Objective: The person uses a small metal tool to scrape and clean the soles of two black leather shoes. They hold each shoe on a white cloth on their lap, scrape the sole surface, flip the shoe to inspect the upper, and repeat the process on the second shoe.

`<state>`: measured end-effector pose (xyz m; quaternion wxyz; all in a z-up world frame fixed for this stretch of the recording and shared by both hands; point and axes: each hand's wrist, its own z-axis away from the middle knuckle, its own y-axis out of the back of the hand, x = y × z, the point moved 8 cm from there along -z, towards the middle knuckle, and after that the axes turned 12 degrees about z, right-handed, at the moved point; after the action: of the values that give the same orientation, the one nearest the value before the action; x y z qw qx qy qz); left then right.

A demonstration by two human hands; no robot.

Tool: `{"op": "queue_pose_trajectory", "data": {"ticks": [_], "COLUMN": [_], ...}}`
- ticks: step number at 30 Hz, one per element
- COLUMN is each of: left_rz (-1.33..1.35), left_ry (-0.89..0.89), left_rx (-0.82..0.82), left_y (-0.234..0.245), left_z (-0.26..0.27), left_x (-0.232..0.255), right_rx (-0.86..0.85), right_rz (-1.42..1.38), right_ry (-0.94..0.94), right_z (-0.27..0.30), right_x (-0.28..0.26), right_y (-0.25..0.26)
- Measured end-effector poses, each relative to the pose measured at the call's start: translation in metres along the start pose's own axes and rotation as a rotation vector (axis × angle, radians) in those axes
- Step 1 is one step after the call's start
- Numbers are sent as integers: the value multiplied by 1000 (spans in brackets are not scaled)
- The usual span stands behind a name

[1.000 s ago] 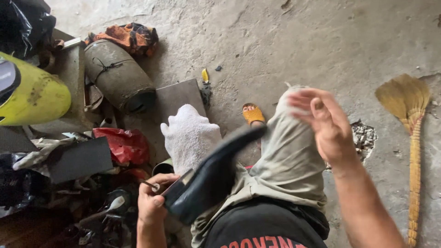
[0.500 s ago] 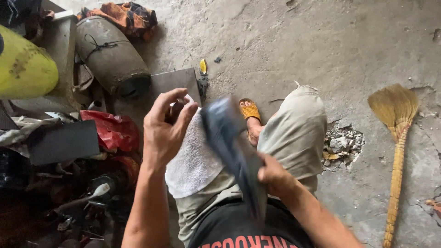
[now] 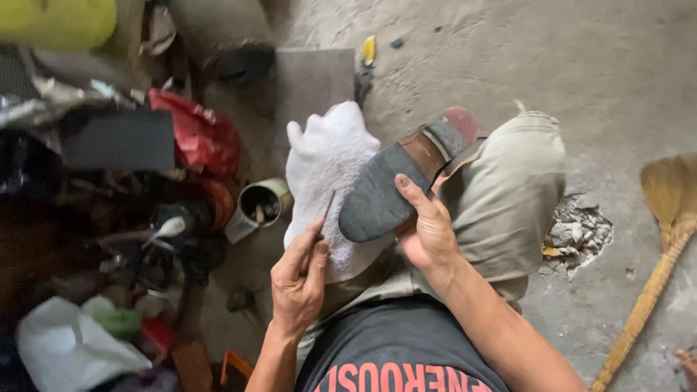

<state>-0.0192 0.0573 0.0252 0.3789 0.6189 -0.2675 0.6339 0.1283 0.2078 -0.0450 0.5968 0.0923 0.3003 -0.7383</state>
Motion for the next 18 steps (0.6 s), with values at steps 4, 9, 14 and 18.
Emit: {"op": "queue_pose_trajectory", "data": {"ticks": [4,9,14,18], "left_rz": [-73,-223,-180,-284], "left_ry": [-123,-172,-188,-185], "left_rx": [-64,-111,-121,-215], "left_y": [-6,-14,-16,-25], "left_z": [2,5,2,4], "left_x": [16,10,14,-14], "right_rx": [-63,-117,-33,-51], "right_rz": [50,52,47,71], "right_ry": [5,-42,36,91], "right_z": [-3,-20,-24,-28], "right_x": [8,14,2,-4], "right_y": [-4,5,11,8]}}
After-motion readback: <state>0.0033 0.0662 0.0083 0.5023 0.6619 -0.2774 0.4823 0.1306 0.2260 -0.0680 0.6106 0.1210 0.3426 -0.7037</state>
